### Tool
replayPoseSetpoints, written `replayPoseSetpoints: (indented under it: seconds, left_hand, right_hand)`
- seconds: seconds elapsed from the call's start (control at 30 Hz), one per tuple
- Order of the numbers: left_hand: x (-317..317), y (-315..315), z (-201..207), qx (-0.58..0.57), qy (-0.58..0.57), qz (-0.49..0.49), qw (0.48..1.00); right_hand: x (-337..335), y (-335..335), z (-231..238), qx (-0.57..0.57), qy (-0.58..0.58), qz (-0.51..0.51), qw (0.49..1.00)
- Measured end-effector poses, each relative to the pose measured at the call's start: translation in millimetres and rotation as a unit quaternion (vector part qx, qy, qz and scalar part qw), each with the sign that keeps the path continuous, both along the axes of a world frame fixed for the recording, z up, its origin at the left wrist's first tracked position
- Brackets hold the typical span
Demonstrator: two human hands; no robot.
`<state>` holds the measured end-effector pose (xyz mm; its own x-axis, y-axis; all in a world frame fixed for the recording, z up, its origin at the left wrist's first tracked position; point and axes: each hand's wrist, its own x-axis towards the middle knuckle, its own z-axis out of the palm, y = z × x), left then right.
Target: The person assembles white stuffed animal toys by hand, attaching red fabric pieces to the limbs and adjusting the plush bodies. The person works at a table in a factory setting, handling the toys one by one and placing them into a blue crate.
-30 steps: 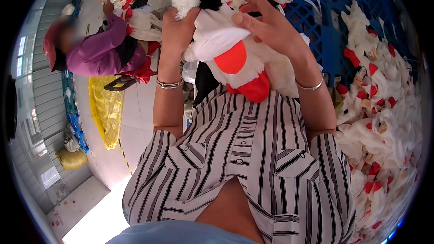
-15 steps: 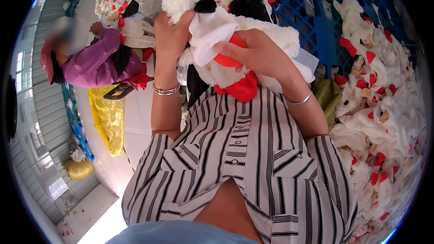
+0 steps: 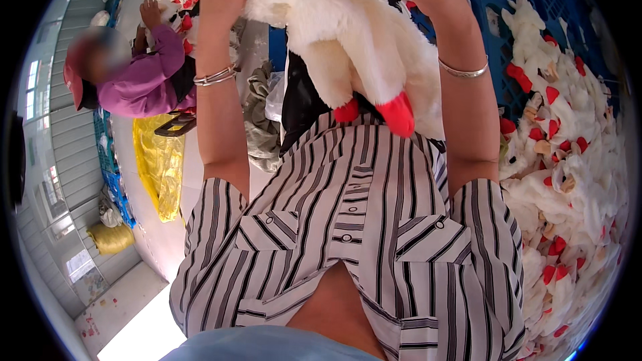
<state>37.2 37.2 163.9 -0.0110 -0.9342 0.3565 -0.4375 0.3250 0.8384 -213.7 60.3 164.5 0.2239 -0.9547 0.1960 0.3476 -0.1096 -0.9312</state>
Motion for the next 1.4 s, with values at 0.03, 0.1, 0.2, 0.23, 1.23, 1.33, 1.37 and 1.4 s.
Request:
replayPoseSetpoints:
  seconds: [0.03, 0.1, 0.2, 0.23, 1.23, 1.33, 1.37, 1.4]
  left_hand:
    - [16, 0, -31, -0.115, -0.071, 0.039, 0.990]
    - [24, 20, -71, -0.122, -0.115, 0.044, 0.985]
    - [11, 80, -104, 0.025, -0.111, -0.035, 0.993]
    - [10, 91, -113, 0.108, -0.089, -0.024, 0.990]
    - [45, 171, -92, 0.107, 0.361, 0.138, 0.916]
    - [37, 167, -82, 0.117, 0.331, 0.105, 0.930]
    - [36, 167, -78, 0.112, 0.328, 0.096, 0.933]
    - [34, 166, -73, 0.107, 0.326, 0.086, 0.935]
  right_hand:
    - [-15, -22, -44, -0.200, 0.250, 0.023, 0.947]
    - [-21, -3, -62, -0.166, 0.307, 0.086, 0.933]
    - [-30, 26, -90, -0.071, 0.234, 0.135, 0.960]
    - [-31, 33, -93, -0.045, 0.199, 0.131, 0.970]
    - [18, 25, -73, -0.113, 0.335, 0.076, 0.932]
    - [66, 1, -93, -0.148, 0.366, 0.019, 0.919]
    - [79, -2, -97, -0.137, 0.381, 0.030, 0.914]
    - [88, -1, -94, -0.120, 0.413, 0.070, 0.900]
